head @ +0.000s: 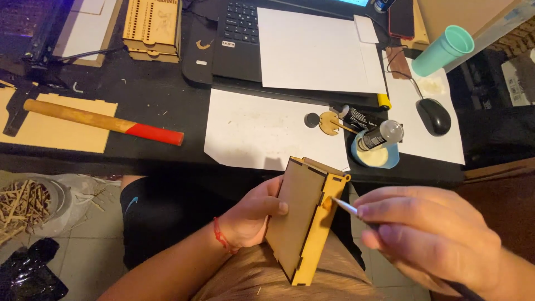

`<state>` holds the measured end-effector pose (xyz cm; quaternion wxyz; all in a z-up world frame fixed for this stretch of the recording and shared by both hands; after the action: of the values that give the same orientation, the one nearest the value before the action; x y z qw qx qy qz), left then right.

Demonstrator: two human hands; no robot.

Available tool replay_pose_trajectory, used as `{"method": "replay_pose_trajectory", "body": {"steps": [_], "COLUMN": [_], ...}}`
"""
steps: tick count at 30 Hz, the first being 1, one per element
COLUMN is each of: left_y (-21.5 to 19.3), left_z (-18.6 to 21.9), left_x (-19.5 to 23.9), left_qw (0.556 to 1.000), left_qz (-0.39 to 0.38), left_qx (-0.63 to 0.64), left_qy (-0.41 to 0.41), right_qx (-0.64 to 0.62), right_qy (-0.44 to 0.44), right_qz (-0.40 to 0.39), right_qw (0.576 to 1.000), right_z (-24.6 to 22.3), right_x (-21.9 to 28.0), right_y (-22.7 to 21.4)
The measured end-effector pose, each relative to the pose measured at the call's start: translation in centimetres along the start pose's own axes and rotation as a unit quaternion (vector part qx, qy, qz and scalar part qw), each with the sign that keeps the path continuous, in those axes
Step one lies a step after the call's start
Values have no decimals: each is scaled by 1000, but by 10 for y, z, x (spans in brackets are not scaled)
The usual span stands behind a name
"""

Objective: Applying varnish to the surfaces of a small wooden box using a paintbrush.

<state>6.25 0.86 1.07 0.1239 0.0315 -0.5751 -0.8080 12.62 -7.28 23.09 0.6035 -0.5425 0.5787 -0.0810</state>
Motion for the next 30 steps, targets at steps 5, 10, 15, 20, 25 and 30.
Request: {"method": "replay_pose_trajectory", "body": {"steps": [5, 10, 15, 20, 25, 30], "left_y": [-2, -12, -22, -25, -22, -16], "left_z": [-1, -1, -5, -7, -8, -5], "left_x": [-1, -3, -5, -5, -5, -4], "left_qw": [1000, 999, 998, 998, 999, 998], "left_qz": [18, 20, 51, 64, 51, 56], "left_qx": [-11, -12, -21, -17, -9, -21], "left_qy": [-7, 24, 17, 14, 13, -12], "right_qx": [63, 66, 36, -218, -35, 69], "right_qy": [-74, -108, 37, 36, 50, -18], "right_qz": [33, -28, -52, -102, -50, 97], "right_qw": [995, 992, 997, 970, 997, 993], "right_z": [7, 3, 26, -6, 19, 24], "right_x": [6, 33, 60, 34, 42, 22], "right_y": [-1, 1, 1, 32, 15, -8]}}
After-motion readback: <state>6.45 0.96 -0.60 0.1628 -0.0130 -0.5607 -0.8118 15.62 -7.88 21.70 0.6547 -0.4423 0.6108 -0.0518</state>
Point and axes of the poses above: each hand's wrist, its own x-axis away from the middle knuckle, its own y-axis out of the palm, z = x × y, the point moved 7 cm from there along -x, towards the middle knuckle, and after that the axes turned 12 degrees about z, right-handed, at the moved point
